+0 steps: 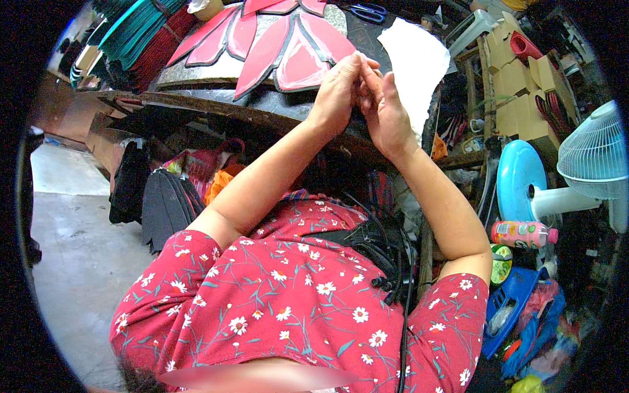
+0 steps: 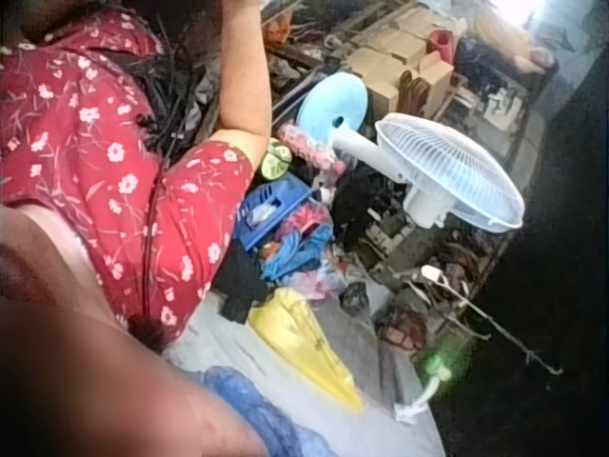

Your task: The person arranges black and pink foam pieces on a workbench, then uses scissors to cut a white foam piece. The person handles the foam pieces by hand and uses scissors for cutting.

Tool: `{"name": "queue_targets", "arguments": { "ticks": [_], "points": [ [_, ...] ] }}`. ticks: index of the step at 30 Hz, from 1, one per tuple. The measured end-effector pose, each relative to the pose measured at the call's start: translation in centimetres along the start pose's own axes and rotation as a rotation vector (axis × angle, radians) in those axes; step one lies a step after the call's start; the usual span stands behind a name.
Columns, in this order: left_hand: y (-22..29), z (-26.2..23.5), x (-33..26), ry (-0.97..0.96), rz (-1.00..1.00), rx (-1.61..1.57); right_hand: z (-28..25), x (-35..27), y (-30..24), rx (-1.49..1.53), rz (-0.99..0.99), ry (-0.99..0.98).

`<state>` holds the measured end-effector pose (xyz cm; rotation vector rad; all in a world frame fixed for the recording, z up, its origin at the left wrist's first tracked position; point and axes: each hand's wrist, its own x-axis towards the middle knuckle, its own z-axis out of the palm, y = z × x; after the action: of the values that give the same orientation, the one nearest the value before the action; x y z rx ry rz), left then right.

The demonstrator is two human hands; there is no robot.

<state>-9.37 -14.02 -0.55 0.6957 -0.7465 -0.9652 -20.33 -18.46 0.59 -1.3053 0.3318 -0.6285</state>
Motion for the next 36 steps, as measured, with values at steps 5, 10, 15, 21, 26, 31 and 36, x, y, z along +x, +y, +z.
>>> {"name": "queue_targets", "arguments": {
  "ticks": [5, 10, 15, 21, 26, 31, 36],
  "points": [
    [-0.2, 0.3, -0.2, 0.026, 0.011, 0.117, -0.9, -0.7, -0.6, -0.756, -0.336, -0.064],
    [-0.3, 1.1, -0.5, 0.157, 0.12, 0.087, -1.2, -1.4, -0.8, -0.66, -0.298, -0.1],
    [0.4, 0.9, -0.6, 0.211, 0.036, 0.118, -1.2, -1.5, -1.0, -0.723, -0.32, -0.091],
    [0.9, 0.8, -0.9, 0.228, -0.002, 0.044, -1.1, -1.8, -1.3, -0.81, -0.364, -0.139],
    [0.8, 0.4, -0.9, 0.175, 0.029, 0.047, -1.7, -1.5, -1.2, -0.607, -0.307, -0.169],
    [0.4, 0.5, -0.8, 0.153, 0.031, 0.045, -1.8, -1.1, -1.1, -0.201, -0.141, -0.074],
    [0.4, 0.8, -0.9, 0.131, 0.043, 0.036, -1.8, -0.9, -1.3, -0.122, -0.048, -0.067]
  ]
}}
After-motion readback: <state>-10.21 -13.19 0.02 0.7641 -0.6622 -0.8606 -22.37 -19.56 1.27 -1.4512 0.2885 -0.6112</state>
